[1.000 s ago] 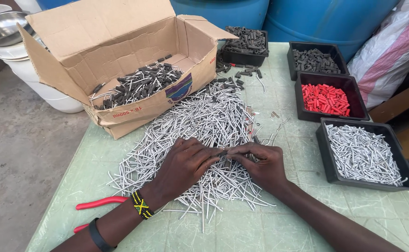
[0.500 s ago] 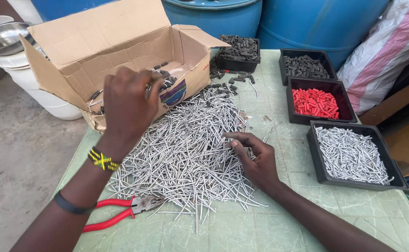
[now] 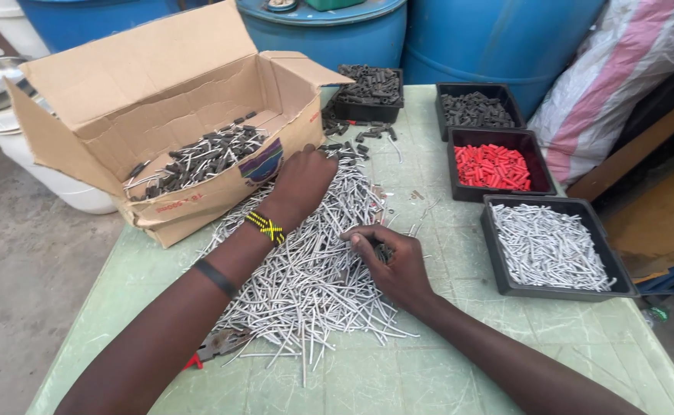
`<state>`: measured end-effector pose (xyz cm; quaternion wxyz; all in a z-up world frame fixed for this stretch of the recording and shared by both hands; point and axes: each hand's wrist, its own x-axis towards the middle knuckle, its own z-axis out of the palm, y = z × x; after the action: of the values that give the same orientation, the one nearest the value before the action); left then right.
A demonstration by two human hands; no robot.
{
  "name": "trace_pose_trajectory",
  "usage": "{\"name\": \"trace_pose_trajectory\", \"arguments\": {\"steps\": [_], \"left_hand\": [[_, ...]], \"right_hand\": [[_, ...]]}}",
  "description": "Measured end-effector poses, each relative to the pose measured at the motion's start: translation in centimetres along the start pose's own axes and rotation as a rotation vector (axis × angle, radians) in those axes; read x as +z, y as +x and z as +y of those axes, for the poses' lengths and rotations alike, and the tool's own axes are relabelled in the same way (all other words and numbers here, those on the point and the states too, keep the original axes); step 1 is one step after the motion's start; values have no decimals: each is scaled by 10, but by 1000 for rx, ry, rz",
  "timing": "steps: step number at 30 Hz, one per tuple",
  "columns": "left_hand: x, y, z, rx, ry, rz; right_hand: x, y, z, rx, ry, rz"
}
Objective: Sort small metal pins from a large pile into a cardboard box for organization or quality control.
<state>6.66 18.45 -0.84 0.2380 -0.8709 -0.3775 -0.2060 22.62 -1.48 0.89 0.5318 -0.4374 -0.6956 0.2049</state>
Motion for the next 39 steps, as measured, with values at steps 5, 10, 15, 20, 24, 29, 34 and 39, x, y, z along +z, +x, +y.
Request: {"name": "trace_pose_trajectory", "arguments": {"steps": [5, 10, 15, 20, 24, 29, 34, 39], "left_hand": [[26, 10, -5, -14, -35, -68], [2, 1, -3, -40, -114, -71], [-37, -8, 2, -139, -417, -77], [-78, -40, 16, -130, -598, 31], [-120, -83, 39, -226, -797, 73], [-142, -121, 58, -347, -972, 137], [-133, -131, 67, -377, -1042, 215], [-136, -135, 67, -378, -1148, 196]], "right_hand": [[-1, 1, -2, 11, 33, -6], [-1, 2, 3, 37, 58, -27], [-1, 1, 6, 55, 54, 11], [-3, 4, -3, 74, -1, 66], [0, 2, -8, -65, -38, 82], [3, 1, -4, -168, -106, 26], [6, 1, -8, -205, -112, -5], [6, 1, -8, -221, -168, -40]]}}
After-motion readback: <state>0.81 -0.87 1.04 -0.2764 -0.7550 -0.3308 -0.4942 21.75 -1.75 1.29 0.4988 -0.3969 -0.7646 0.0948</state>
